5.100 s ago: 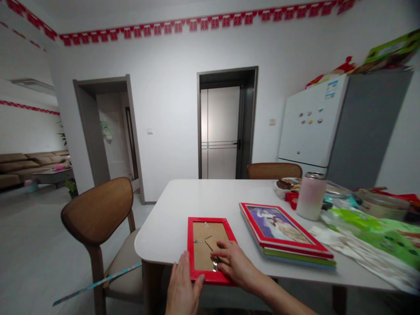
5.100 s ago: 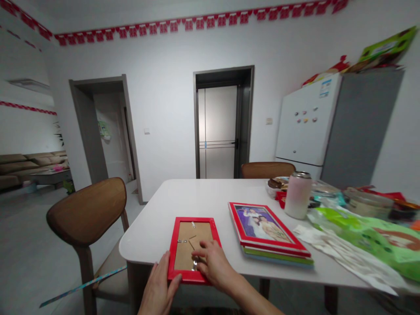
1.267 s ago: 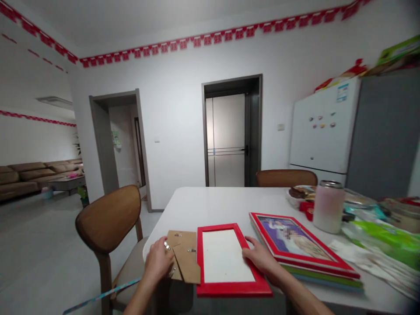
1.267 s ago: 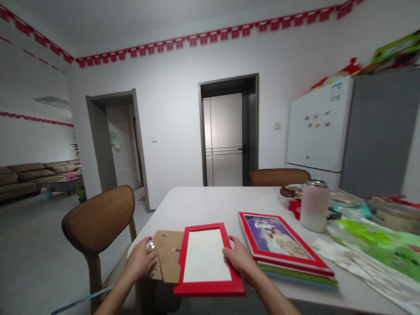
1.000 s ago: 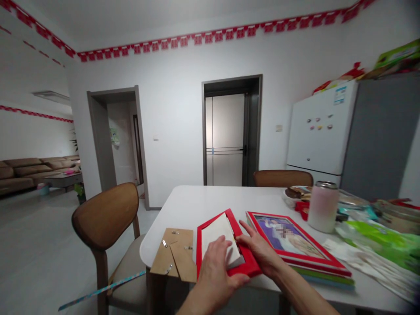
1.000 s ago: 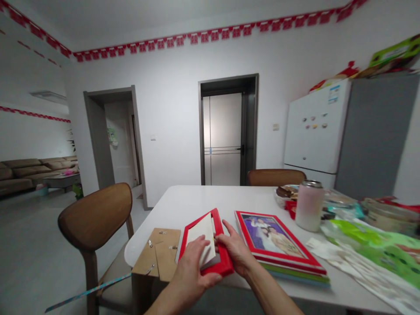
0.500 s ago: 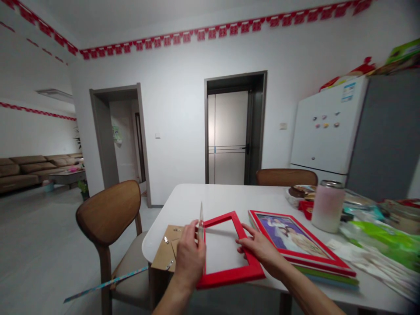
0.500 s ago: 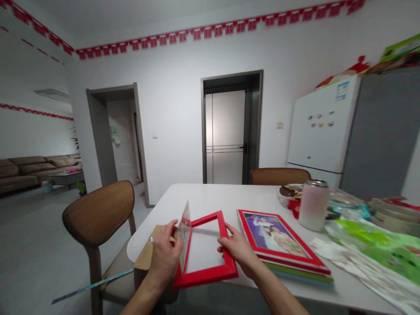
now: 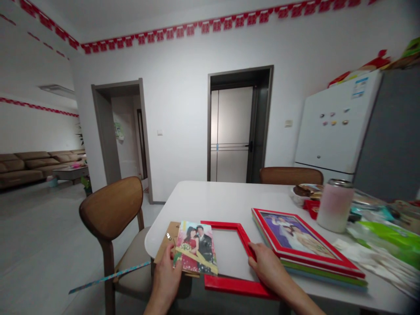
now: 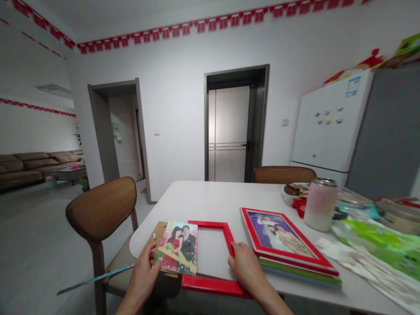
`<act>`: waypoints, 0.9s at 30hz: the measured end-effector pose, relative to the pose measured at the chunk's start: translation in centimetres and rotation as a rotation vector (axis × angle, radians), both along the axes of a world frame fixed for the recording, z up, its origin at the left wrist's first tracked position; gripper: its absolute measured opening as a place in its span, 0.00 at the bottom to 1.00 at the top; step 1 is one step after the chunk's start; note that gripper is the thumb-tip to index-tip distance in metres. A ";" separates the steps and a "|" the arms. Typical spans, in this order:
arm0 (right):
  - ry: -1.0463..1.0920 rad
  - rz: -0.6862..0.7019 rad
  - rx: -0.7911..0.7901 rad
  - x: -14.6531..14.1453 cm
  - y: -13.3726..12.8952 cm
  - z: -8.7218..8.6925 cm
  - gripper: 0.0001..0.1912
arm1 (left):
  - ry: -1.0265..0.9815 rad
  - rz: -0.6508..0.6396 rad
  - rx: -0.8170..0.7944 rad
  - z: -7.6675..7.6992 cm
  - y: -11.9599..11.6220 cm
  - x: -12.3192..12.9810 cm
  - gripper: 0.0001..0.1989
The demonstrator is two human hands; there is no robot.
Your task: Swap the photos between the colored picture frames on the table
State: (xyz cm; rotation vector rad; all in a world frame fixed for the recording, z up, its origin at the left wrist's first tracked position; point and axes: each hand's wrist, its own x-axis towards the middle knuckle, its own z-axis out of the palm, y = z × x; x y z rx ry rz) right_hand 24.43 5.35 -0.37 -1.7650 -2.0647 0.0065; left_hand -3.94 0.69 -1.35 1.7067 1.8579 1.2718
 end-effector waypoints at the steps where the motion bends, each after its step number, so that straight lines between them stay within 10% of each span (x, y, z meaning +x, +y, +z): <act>1: 0.016 0.001 0.032 -0.2 0.0 0.1 0.18 | 0.069 0.000 0.001 0.2 -0.2 0.1 0.20; 5: 0.283 0.073 0.075 -2.9 -0.2 0.9 0.22 | 0.309 0.026 0.007 0.9 -0.9 0.5 0.19; 16: 1.330 0.170 -0.513 -11.5 0.7 3.9 0.15 | 0.444 -0.316 0.140 1.5 -0.3 4.9 0.31; 22: 1.407 0.305 -0.326 -11.4 -0.7 8.1 0.20 | -0.012 -0.244 0.386 4.7 1.0 6.4 0.22; 27: 1.274 0.149 -0.449 -9.4 -1.0 5.1 0.21 | -0.596 -0.149 0.302 5.5 1.0 8.9 0.18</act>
